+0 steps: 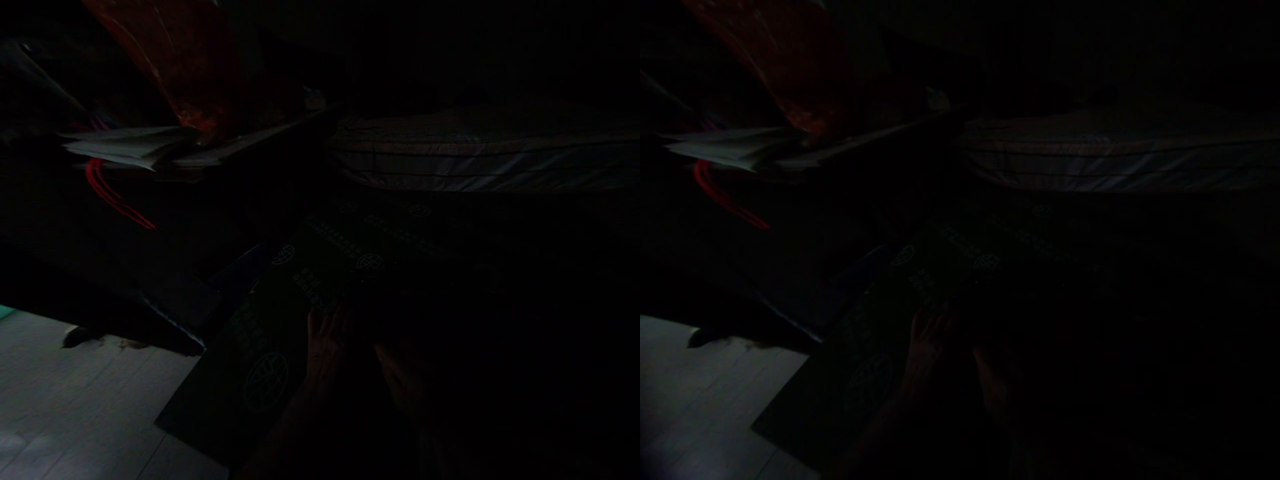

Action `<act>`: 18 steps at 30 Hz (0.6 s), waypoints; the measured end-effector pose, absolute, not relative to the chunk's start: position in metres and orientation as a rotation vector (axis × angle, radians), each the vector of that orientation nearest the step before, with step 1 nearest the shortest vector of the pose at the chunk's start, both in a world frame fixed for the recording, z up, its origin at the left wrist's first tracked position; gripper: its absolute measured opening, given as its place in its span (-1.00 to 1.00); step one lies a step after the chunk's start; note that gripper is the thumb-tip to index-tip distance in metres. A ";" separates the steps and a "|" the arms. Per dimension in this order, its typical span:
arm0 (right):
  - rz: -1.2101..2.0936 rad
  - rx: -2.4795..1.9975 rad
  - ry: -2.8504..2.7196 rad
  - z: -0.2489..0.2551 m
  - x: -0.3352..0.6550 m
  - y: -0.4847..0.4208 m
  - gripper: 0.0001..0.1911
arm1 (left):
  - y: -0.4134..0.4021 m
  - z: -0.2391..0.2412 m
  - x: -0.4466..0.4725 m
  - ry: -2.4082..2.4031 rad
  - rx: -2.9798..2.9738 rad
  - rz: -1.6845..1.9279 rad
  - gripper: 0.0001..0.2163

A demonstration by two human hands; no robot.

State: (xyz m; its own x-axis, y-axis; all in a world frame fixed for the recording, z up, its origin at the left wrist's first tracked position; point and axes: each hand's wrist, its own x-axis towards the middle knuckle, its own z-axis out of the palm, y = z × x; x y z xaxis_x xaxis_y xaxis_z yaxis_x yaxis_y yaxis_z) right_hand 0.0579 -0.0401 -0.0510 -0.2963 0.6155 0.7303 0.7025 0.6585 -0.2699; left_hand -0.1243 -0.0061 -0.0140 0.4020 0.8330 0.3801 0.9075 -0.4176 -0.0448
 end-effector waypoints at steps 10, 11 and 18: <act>-0.071 -1.096 -2.001 -0.036 0.054 -0.039 -0.71 | 0.001 -0.016 -0.120 -1.367 -2.409 -0.557 -0.75; -0.071 -1.102 -2.001 -0.035 0.054 -0.039 -0.70 | 0.002 -0.020 -0.120 -1.354 -2.389 -0.586 -0.76; -0.075 -1.129 -2.009 -0.036 0.054 -0.036 -0.70 | 0.006 -0.022 -0.119 -1.399 -2.394 -0.506 -0.78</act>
